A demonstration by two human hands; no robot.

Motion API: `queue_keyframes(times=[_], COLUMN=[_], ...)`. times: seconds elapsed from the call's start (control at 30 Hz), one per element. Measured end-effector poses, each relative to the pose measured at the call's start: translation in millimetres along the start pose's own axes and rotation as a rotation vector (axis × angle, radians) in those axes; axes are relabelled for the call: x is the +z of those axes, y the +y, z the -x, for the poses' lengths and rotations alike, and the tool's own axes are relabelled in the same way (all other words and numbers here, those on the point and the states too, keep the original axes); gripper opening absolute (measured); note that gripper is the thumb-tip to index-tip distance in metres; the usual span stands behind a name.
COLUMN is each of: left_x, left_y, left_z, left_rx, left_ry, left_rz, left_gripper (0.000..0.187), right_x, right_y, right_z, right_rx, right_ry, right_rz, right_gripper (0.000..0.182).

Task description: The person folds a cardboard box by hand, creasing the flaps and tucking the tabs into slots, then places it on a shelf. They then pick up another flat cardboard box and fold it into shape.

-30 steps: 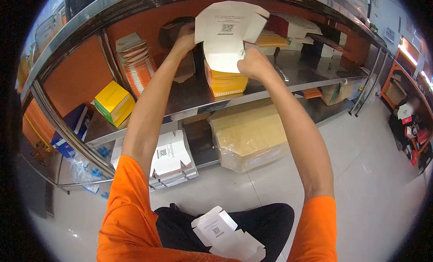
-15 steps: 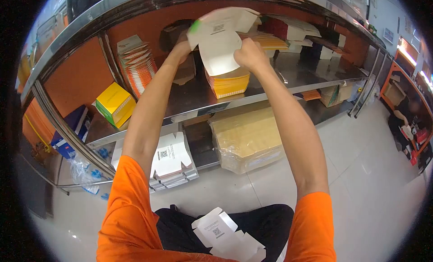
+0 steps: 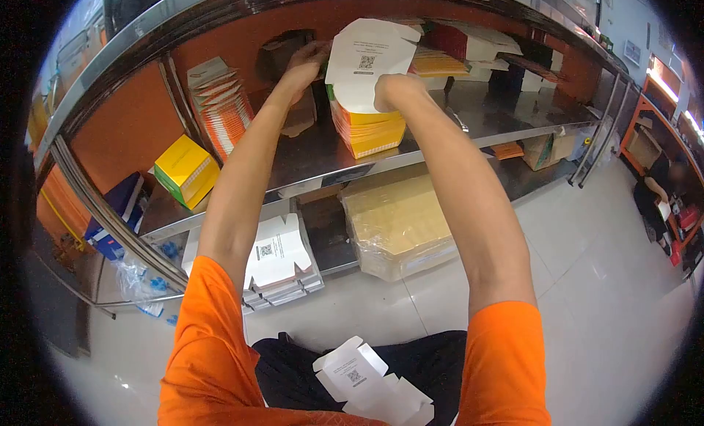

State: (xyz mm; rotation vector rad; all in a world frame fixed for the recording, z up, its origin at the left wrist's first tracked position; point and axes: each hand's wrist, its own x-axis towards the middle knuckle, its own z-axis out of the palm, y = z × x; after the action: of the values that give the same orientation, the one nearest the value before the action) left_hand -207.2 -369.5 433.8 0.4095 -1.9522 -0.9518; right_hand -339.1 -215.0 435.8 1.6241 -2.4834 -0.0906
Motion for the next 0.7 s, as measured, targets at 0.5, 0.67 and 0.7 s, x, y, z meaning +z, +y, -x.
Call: queue_keyframes(times=[0.5, 0.67, 0.7], left_x=[0.0, 0.8, 2.2], left_y=[9.1, 8.7, 10.0], left_z=[15.6, 13.5, 13.1], left_rx=[-0.010, -0.062, -0.045], left_ry=[-0.032, -0.051, -0.052], left_rz=[0.131, 0.102, 0.104], left_gripper=[0.049, 0.059, 0.059], right_x=[11.3, 13.4, 13.2], right_y=[-35.9, -37.2, -35.2], right_z=[3.6, 0.1, -1.1], right_rx=[-0.298, -0.217, -0.250], right_ry=[-0.002, -0.088, -0.056], right_rz=[-0.228, -0.254, -0.219], right_gripper=[0.044, 0.046, 0.047])
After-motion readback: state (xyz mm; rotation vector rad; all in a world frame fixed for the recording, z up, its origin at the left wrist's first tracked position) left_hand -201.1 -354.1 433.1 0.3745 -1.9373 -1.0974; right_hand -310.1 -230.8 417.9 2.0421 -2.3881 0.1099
